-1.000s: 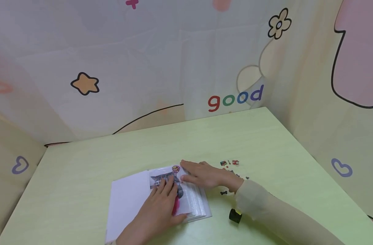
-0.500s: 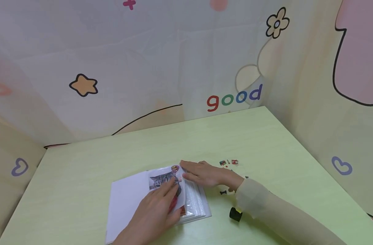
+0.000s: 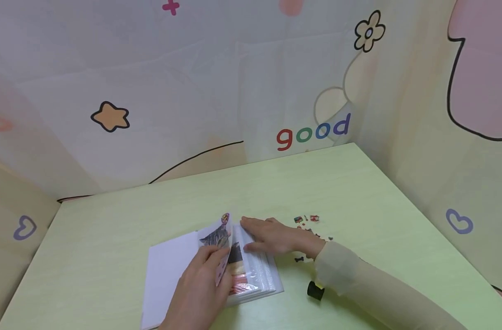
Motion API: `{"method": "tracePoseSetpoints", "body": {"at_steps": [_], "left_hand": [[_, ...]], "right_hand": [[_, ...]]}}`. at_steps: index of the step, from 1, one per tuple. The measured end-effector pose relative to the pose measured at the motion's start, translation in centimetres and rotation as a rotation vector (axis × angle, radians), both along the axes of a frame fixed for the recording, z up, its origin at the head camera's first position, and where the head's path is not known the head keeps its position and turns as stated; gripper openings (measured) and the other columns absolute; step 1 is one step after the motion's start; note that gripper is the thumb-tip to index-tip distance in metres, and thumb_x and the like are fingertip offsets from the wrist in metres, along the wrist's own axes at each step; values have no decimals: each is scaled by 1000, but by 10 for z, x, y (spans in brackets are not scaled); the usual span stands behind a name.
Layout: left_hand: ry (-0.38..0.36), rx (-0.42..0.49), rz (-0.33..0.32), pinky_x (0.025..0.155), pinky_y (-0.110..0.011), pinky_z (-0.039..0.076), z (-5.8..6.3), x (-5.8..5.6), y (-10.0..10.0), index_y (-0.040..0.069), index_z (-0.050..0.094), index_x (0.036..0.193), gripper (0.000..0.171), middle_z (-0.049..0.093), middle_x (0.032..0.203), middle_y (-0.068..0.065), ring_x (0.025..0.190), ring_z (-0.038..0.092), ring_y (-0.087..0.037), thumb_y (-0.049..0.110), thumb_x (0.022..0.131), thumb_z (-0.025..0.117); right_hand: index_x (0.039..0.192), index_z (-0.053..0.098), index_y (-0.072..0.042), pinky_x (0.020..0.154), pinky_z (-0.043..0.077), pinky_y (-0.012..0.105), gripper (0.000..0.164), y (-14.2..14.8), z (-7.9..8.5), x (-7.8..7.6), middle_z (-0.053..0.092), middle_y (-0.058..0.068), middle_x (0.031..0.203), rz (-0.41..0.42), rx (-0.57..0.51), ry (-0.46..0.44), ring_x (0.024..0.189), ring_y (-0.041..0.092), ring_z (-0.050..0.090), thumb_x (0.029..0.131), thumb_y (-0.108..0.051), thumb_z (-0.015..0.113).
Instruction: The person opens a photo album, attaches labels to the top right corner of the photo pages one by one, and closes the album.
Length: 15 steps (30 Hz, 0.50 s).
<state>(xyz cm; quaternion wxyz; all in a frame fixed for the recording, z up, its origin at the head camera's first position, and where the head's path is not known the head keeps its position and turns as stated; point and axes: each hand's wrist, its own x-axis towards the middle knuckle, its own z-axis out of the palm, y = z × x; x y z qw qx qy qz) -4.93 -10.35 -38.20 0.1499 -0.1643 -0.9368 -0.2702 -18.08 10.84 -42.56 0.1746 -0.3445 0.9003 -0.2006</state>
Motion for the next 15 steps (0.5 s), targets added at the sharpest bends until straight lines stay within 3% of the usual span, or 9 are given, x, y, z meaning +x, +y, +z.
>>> {"method": "tracePoseSetpoints", "body": {"at_steps": [5,10,15], "left_hand": [[-36,108,97,61,-22,52,14,3,-8,3,75,115,24,60,92,1,72,57,-7,5,91,76],[-47,158,151,62,-23,54,25,5,-25,1,74,115,25,64,86,2,73,62,-7,0,90,75],[-113,140,228,61,-26,55,33,5,-45,-1,74,119,29,72,88,-3,72,67,-11,-2,89,74]], "right_hand": [[162,23,2,121,25,52,79,-2,1,3,21,16,169,-5,33,29,156,30,22,105,-39,59],[162,23,3,121,25,52,80,-3,4,6,21,16,169,-10,39,26,156,30,21,105,-39,60],[162,22,2,121,25,51,80,-3,4,6,20,16,170,-3,44,24,156,30,19,105,-40,58]]}}
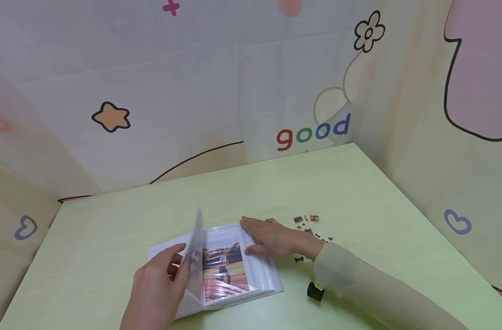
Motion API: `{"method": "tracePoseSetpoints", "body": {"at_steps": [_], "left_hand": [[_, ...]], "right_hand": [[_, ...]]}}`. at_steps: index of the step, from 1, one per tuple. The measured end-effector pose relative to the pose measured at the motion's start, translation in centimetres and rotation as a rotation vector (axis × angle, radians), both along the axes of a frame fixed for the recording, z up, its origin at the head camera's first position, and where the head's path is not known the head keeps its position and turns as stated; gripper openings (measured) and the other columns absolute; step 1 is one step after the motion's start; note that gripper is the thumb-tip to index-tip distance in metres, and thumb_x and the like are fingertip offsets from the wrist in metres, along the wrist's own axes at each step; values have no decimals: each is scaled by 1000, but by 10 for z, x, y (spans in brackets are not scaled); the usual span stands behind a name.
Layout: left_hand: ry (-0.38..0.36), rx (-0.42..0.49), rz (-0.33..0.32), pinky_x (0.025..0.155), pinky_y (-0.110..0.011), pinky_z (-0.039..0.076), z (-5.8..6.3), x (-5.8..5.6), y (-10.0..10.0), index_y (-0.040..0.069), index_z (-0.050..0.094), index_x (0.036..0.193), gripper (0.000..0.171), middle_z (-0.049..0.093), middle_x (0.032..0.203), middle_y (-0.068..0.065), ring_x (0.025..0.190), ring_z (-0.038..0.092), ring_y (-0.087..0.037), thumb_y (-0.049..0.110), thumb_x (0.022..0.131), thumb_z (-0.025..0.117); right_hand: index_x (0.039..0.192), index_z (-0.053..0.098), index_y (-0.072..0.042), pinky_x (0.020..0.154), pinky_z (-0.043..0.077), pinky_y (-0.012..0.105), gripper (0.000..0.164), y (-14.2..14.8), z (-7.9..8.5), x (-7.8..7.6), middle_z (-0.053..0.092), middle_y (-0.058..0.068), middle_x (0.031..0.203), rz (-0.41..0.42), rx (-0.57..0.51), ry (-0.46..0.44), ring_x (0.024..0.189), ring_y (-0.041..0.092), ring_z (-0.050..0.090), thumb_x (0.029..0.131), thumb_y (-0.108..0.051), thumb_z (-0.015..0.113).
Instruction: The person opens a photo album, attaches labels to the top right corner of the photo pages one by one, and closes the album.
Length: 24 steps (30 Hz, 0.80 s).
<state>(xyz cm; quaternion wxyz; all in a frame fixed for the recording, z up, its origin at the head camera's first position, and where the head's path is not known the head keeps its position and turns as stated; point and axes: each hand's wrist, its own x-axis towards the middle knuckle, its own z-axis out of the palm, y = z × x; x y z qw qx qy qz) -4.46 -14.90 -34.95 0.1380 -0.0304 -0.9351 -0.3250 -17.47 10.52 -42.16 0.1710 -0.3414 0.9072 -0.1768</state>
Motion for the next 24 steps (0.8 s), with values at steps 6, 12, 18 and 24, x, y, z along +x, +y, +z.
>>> {"method": "tracePoseSetpoints", "body": {"at_steps": [6,12,18,24], "left_hand": [[-134,-42,56,60,-26,53,2,-1,-27,-2,70,123,34,74,85,-2,71,69,-14,3,90,73],[-300,-90,87,65,-32,50,-1,-4,-50,1,56,129,42,68,85,1,71,61,-15,10,91,74],[-380,-109,92,66,-34,47,-10,-7,-69,4,54,114,33,66,82,2,70,58,-17,15,92,76],[-487,-100,92,58,-32,46,-21,-13,-81,5,58,97,24,62,75,0,59,56,-15,13,91,79]], "right_hand": [[163,20,2,121,24,51,80,1,-1,-1,18,15,170,11,7,2,157,29,18,106,-42,57],[163,20,1,122,23,51,80,0,0,-1,17,15,171,12,21,-3,157,29,17,106,-42,56],[163,20,1,122,23,52,80,-1,2,-1,17,15,171,12,28,6,157,29,17,106,-42,56],[162,21,2,121,24,51,80,-2,3,1,19,16,170,7,28,5,157,30,18,106,-41,57]]}}
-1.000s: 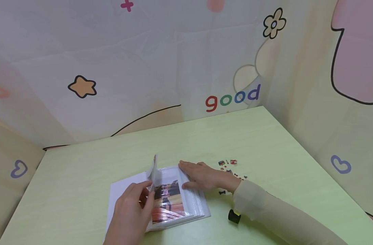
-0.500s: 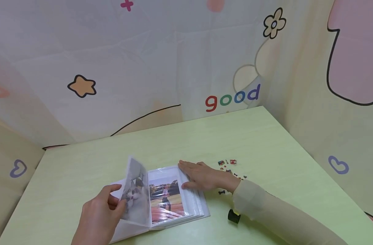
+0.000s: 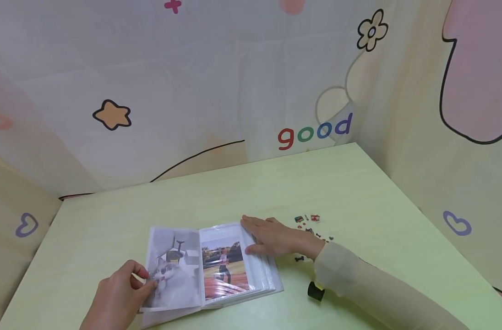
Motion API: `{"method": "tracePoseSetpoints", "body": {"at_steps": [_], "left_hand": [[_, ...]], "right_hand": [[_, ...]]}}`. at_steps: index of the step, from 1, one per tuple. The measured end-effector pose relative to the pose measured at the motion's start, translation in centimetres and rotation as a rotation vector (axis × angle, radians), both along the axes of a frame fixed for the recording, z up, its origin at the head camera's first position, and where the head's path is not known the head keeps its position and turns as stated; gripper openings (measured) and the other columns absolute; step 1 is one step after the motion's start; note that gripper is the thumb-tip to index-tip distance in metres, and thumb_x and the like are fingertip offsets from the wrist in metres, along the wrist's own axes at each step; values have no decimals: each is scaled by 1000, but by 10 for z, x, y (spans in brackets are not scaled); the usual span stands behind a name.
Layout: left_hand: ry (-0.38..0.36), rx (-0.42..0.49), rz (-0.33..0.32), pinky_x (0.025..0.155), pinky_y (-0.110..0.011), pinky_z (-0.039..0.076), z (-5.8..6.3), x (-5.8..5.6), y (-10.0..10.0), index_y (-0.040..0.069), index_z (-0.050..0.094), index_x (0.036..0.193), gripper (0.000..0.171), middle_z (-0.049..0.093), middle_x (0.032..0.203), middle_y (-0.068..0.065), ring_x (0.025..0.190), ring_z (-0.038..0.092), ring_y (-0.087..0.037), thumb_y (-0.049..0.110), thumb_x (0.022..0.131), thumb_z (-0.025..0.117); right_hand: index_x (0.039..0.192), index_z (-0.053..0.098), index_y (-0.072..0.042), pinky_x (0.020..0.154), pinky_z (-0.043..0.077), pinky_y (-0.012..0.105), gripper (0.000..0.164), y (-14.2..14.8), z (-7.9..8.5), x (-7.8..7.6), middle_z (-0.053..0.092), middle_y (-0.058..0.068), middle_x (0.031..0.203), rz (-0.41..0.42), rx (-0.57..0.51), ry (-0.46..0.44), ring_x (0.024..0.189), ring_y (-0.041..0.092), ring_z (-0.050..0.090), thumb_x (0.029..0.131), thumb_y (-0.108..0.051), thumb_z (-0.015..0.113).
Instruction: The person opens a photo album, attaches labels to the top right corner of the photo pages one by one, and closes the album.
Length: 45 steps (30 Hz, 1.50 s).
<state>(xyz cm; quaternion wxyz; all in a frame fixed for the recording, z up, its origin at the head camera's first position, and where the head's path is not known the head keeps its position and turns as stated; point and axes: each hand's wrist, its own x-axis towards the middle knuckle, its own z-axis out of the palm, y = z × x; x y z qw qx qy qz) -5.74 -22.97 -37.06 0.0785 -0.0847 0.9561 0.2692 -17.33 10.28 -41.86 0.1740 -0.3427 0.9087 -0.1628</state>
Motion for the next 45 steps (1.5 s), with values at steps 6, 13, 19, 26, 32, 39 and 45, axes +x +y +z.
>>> {"method": "tracePoseSetpoints", "body": {"at_steps": [6,13,19,26,32,39,45], "left_hand": [[-87,25,-1,55,-31,47,-18,-4,-8,4,61,93,20,62,75,-1,58,56,-16,14,92,79],[-88,30,-53,55,-31,45,-38,-7,-12,8,61,86,19,60,68,1,55,56,-15,13,90,79],[-111,5,-84,55,-32,42,-48,-9,-11,10,60,84,21,56,63,-1,52,54,-16,13,89,80],[-153,-27,-96,51,-29,40,-49,-11,-8,10,61,85,19,52,61,-3,49,50,-15,13,92,78],[-137,-143,-144,61,-34,44,-47,-12,-8,7,64,83,21,56,70,-2,64,52,-19,18,91,80],[-111,-211,-153,60,-37,44,-44,-11,-1,12,63,85,19,57,72,2,66,53,-19,17,90,81],[-96,-228,-165,63,-40,45,-41,-12,13,14,67,90,15,54,75,2,70,53,-19,16,89,82]], "right_hand": [[162,21,2,122,23,51,80,0,2,1,18,15,170,2,5,-8,157,29,17,106,-41,57],[163,21,1,122,23,51,79,0,1,0,17,15,171,-6,10,-7,157,29,17,106,-42,57],[163,21,0,122,24,51,80,0,-3,0,17,14,171,-6,8,-3,157,29,17,106,-43,57],[163,22,0,122,24,50,79,1,-4,1,18,14,171,-5,4,8,157,28,17,106,-42,57],[163,21,-1,122,24,50,80,1,-4,1,17,13,171,-6,11,18,157,27,17,106,-45,55],[163,23,-1,123,24,50,81,1,-3,3,19,14,171,-18,12,31,157,28,17,105,-46,56],[162,27,0,123,24,48,80,1,-1,6,20,15,170,-35,20,61,156,30,18,105,-46,58]]}}
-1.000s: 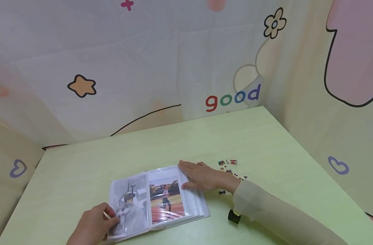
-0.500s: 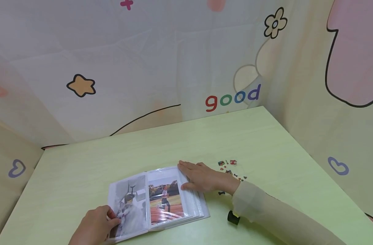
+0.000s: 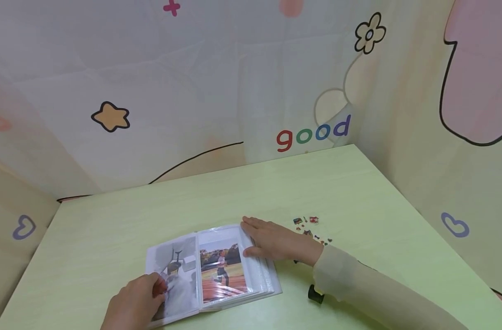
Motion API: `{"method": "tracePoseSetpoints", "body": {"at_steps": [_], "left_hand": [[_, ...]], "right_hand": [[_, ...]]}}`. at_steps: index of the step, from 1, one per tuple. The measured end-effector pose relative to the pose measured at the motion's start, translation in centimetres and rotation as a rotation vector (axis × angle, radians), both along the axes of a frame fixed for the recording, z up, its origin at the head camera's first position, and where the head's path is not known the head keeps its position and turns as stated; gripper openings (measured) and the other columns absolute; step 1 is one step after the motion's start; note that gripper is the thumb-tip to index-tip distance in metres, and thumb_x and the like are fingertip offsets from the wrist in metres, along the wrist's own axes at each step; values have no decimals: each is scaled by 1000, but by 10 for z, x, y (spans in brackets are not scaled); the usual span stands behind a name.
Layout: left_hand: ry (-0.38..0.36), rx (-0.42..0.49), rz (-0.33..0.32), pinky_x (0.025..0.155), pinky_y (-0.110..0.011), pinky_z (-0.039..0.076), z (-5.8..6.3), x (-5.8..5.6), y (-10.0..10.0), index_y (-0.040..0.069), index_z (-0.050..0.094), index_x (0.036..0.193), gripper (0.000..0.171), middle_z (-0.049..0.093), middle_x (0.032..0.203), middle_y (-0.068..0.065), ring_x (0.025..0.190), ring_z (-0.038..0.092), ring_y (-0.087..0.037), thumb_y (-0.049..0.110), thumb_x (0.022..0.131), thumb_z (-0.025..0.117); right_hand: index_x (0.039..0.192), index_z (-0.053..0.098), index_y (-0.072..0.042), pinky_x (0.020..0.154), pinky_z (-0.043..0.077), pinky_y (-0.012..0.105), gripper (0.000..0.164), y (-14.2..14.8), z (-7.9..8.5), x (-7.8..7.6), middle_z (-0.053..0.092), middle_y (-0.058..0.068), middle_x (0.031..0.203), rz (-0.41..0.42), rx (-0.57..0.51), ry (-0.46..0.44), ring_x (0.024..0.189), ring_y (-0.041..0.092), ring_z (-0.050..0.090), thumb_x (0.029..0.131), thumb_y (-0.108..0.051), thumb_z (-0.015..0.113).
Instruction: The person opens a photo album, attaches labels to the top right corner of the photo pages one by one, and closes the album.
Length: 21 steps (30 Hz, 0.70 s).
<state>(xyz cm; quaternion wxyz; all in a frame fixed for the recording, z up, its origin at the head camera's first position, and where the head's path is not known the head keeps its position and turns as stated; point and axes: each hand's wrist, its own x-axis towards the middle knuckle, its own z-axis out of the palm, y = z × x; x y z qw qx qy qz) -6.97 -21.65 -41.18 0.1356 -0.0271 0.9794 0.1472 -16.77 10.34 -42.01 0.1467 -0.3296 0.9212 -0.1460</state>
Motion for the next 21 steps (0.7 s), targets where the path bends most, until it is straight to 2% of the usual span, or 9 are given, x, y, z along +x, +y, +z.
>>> {"method": "tracePoseSetpoints", "body": {"at_steps": [4,9,14,21], "left_hand": [[71,8,2,64,-41,48,4,2,12,15,70,89,14,57,76,3,72,53,-18,24,91,81],[184,45,-5,73,-44,55,10,2,23,12,75,99,16,66,89,2,76,56,-17,25,92,80],[277,129,-72,78,-47,56,13,1,30,12,75,109,21,69,103,2,87,63,-17,25,92,79],[388,184,-155,75,-44,57,17,0,48,15,75,112,21,70,107,2,94,67,-19,22,92,79]], "right_hand": [[162,27,-1,123,25,47,79,2,4,0,21,14,170,6,-2,6,157,29,18,105,-48,55],[161,32,-3,122,26,47,73,16,21,-8,26,11,169,-16,-69,22,155,29,24,107,-47,53],[159,37,-2,120,30,49,67,34,42,-13,35,15,165,-55,-91,36,151,33,33,107,-40,56],[153,48,-1,116,37,50,56,56,41,-10,46,18,157,-64,-94,68,145,35,44,106,-29,61]]}}
